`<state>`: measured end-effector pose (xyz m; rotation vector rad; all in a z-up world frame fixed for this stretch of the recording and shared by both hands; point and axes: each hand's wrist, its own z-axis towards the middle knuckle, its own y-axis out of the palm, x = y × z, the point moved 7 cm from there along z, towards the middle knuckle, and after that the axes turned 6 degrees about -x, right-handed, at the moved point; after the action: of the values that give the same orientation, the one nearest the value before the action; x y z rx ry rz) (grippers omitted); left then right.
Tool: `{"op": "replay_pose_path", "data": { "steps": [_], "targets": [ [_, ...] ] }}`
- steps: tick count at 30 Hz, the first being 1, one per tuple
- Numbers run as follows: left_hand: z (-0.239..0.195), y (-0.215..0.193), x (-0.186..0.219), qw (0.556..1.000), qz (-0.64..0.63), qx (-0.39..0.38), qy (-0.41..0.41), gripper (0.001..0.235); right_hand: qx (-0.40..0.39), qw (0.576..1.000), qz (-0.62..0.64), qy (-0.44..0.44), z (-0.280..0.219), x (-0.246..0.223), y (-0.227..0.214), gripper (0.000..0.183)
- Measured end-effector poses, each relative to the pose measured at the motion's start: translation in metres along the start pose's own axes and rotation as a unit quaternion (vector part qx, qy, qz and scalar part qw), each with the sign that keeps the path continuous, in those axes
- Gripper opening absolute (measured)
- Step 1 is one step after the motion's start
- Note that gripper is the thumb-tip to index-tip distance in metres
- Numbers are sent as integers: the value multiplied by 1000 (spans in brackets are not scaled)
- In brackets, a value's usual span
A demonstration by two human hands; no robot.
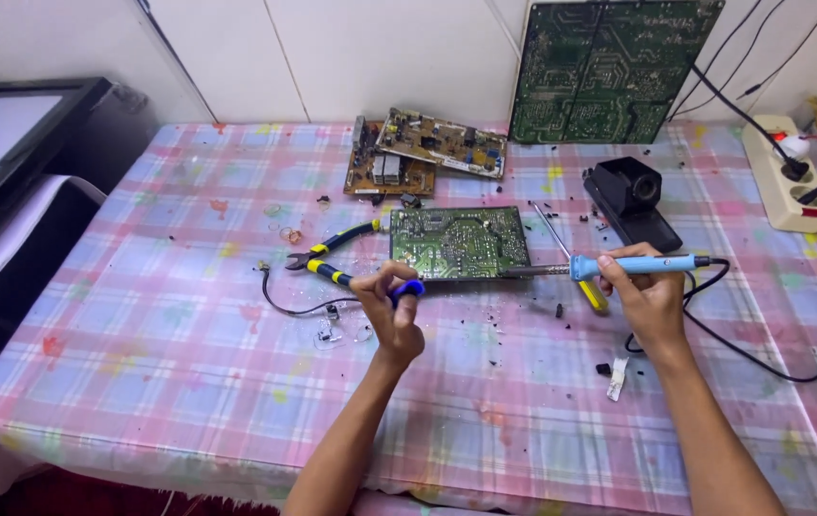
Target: The person uses a soldering iron and a desoldering pump to remove solder from a green circuit board. They repeatedly heat solder joints and use the pump to extract molten solder, working across multiple points on the board.
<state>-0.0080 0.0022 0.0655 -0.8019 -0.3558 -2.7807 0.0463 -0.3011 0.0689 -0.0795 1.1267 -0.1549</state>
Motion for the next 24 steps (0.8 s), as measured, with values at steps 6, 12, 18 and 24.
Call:
{"op": "replay_pose_path", "data": {
  "steps": [6,12,18,24],
  "targets": [
    [14,-13,10,988,95,-16,119,58,-3,1000,4,-12,-4,-3,-1,12],
    [22,8,38,956,226,-122,139,34,-9,1000,-4,20,-8,-5,1,7],
    [30,-3,37,985,130,-35,110,17,6,1000,-16,5,-9,-2,0,9],
    [23,-14,36,945,303,-24,119,61,12,1000,-19,1,-10,-7,1,9]
  ]
}}
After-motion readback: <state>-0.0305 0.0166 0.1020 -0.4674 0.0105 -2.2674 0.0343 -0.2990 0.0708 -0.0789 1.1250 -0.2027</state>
